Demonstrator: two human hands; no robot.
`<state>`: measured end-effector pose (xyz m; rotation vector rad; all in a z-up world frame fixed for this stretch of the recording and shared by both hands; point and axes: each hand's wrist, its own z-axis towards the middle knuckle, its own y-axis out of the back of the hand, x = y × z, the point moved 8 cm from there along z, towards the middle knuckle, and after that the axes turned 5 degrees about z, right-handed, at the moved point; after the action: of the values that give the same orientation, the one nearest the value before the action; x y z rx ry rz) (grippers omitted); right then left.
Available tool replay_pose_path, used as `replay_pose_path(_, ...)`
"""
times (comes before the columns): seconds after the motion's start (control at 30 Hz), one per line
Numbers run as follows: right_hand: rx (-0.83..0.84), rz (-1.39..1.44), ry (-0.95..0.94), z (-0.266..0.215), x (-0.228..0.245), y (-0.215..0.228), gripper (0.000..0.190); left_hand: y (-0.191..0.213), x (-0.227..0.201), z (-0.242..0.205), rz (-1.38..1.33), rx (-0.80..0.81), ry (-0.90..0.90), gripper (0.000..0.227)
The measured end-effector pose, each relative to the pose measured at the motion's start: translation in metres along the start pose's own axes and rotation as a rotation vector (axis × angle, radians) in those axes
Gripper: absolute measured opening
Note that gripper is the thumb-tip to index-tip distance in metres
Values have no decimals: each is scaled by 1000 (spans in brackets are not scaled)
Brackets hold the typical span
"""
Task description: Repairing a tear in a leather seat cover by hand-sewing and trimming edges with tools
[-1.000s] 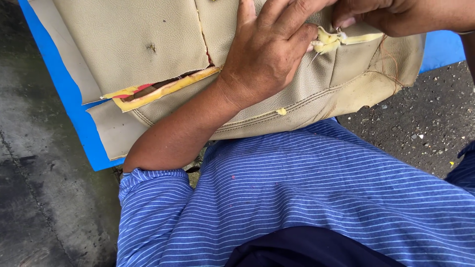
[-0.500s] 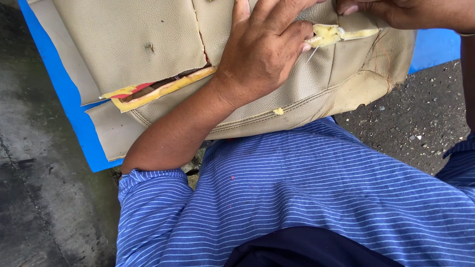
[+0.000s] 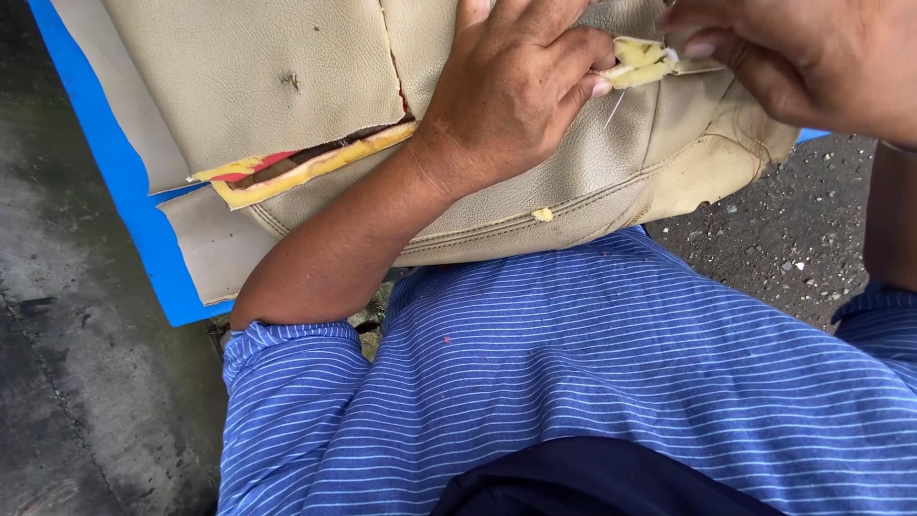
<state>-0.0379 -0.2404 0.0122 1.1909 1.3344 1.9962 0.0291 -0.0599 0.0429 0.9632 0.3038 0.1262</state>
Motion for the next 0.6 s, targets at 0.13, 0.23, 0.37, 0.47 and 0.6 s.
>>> replay_pose_path(0.13, -193, -404, 240, 19, 78, 16, 10, 1, -1, -1, 29, 2, -3, 14)
replay_pose_path(0.23, -196, -622, 308, 23, 90, 10, 7, -3, -2, -1, 56, -2, -5, 13)
replay_pose_path(0.37, -188, -790, 394, 36, 105, 8, 9, -1, -2, 3, 66, 0, -3, 12)
replay_pose_path(0.47, -246, -712, 401, 48, 112, 16, 14, 10, -3, 9, -58, 48, -3, 8)
replay_pose_path(0.6, -306, -642, 432, 53, 123, 22, 20, 17, -6, 10, -94, 18, -2, 4)
